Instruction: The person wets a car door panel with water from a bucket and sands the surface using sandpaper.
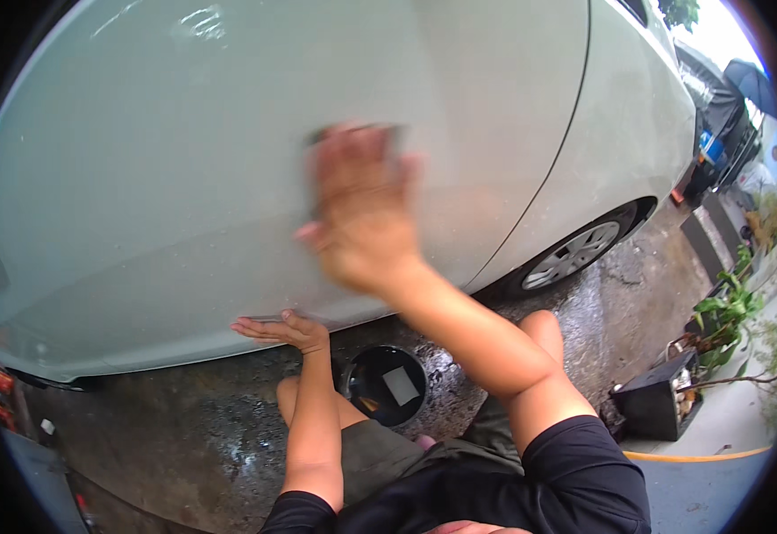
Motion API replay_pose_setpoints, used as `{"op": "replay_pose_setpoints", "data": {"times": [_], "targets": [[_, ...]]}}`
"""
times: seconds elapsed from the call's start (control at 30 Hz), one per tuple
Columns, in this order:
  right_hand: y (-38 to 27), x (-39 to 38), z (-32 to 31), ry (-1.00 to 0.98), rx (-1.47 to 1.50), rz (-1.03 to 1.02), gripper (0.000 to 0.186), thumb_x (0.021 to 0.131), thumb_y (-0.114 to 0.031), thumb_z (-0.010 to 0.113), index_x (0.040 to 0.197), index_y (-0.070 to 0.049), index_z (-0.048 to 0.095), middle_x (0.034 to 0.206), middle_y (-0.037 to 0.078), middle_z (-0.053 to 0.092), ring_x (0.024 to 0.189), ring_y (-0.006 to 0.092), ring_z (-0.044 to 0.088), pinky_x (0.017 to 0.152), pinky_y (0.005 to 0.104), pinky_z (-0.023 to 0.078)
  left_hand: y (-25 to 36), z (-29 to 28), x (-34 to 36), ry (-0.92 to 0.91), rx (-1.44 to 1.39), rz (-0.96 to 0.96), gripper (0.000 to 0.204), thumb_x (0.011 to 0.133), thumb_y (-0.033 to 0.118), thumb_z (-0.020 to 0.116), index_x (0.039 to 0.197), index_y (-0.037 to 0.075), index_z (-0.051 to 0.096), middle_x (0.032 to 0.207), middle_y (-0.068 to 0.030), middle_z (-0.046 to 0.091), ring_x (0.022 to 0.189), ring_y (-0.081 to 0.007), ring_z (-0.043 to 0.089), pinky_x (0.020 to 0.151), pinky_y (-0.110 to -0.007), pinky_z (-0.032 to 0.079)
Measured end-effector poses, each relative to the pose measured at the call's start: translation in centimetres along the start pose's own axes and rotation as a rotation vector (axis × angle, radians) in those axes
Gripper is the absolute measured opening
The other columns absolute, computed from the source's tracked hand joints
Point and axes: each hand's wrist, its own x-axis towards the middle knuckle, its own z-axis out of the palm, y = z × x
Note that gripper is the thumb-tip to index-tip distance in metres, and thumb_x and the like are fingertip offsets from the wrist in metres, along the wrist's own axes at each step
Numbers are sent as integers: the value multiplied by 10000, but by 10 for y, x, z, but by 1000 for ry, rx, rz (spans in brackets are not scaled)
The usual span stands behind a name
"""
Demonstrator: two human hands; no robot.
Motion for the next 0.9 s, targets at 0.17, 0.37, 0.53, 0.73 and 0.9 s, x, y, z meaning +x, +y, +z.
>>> {"op": "replay_pose_setpoints", "data": {"times": [0.17,0.37,0.53,0.73,0.9], "targets": [[14,-41,-37,-64,647,36,810,1019,-328,529,1673,-11,172,1732,264,141,1619,415,106,1278,593,21,93,-31,113,-37,-214,532,937,1046,577,478,1675,8,81,1735,-276,45,1605,-462,33,1258,-621,-4],[7,-224,-47,-461,1350,630,728,990,-212,447,1645,30,238,1712,243,249,1600,360,222,1293,426,169,269,-8,190,-161,113,962,993,1021,672,469,1678,12,126,1753,-223,79,1620,-424,50,1264,-614,7],[16,-316,-14,-764,1480,1223,549,989,-188,436,1524,-72,485,1580,199,471,1477,335,440,1228,410,321,375,29,116,-326,150,1073,1015,995,669,450,1671,-10,116,1747,-241,83,1618,-427,79,1291,-592,28],[-1,-336,17,-825,1578,1280,485,1023,-223,437,1486,-102,523,1399,179,591,1347,284,543,1066,377,478,400,42,101,-325,138,1176,992,968,621,480,1663,-12,164,1746,-215,128,1617,-407,105,1299,-605,49],[-25,-343,41,-1057,1435,1129,495,985,-208,577,1462,-81,538,1331,225,663,1272,372,618,1103,405,472,367,13,165,-333,239,1356,938,1003,718,406,1672,78,254,1751,-98,214,1622,-290,172,1297,-560,23]]}}
